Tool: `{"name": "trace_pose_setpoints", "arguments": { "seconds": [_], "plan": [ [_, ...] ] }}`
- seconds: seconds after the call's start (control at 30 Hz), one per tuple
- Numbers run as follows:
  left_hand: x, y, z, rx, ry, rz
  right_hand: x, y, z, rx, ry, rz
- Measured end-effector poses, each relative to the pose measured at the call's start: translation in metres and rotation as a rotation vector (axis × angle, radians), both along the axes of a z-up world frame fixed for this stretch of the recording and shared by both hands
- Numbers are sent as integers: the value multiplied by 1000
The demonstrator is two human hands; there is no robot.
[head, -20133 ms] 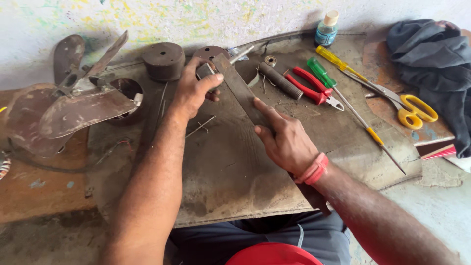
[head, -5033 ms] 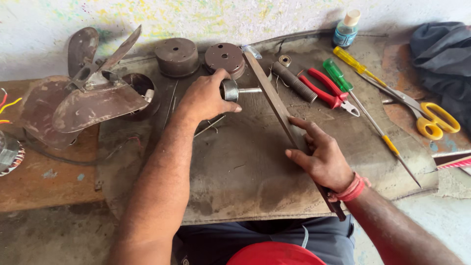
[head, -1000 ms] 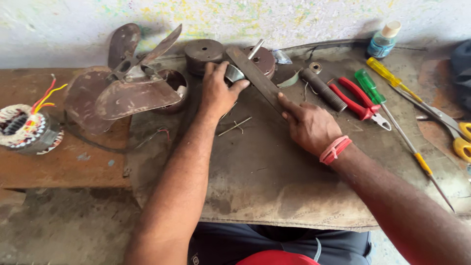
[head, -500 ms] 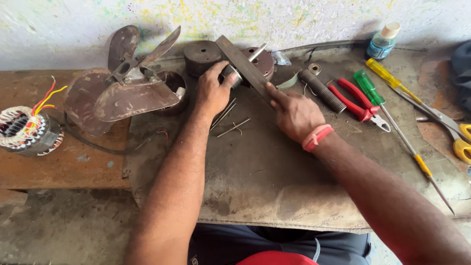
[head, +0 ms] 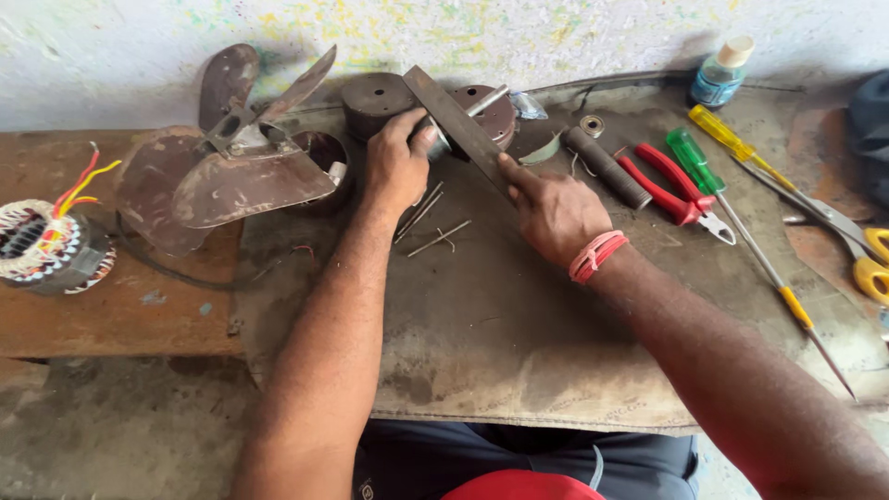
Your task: The person disassembles a small electric motor, removes a rotor, and uses a metal file to smooth its surface. They then scrape the interior of a motor housing with a screwdriver and handle the stator assembly.
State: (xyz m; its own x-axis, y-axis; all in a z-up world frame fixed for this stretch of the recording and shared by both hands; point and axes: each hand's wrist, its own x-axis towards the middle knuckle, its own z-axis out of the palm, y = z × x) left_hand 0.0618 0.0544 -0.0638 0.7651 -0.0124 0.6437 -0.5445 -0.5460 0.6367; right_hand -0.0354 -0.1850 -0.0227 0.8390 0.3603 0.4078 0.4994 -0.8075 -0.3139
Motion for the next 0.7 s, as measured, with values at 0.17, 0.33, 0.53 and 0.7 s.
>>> {"name": "trace_pose_setpoints", "arguments": {
  "seconds": [0.17, 0.33, 0.53, 0.7],
  "plan": [
    [6, 0, -11, -14, 151, 94, -43, -19, 5, -73, 173, -151],
    [16, -5, -21, 27, 117, 116, -23, -2, 13, -26, 110, -95],
    [-1, -8, -11, -73, -32, 61, -5, -3, 3, -2, 74, -74],
    [-20, -6, 9, 46, 69, 36, -9, -2, 0, 4, 17, -45]
  ]
}}
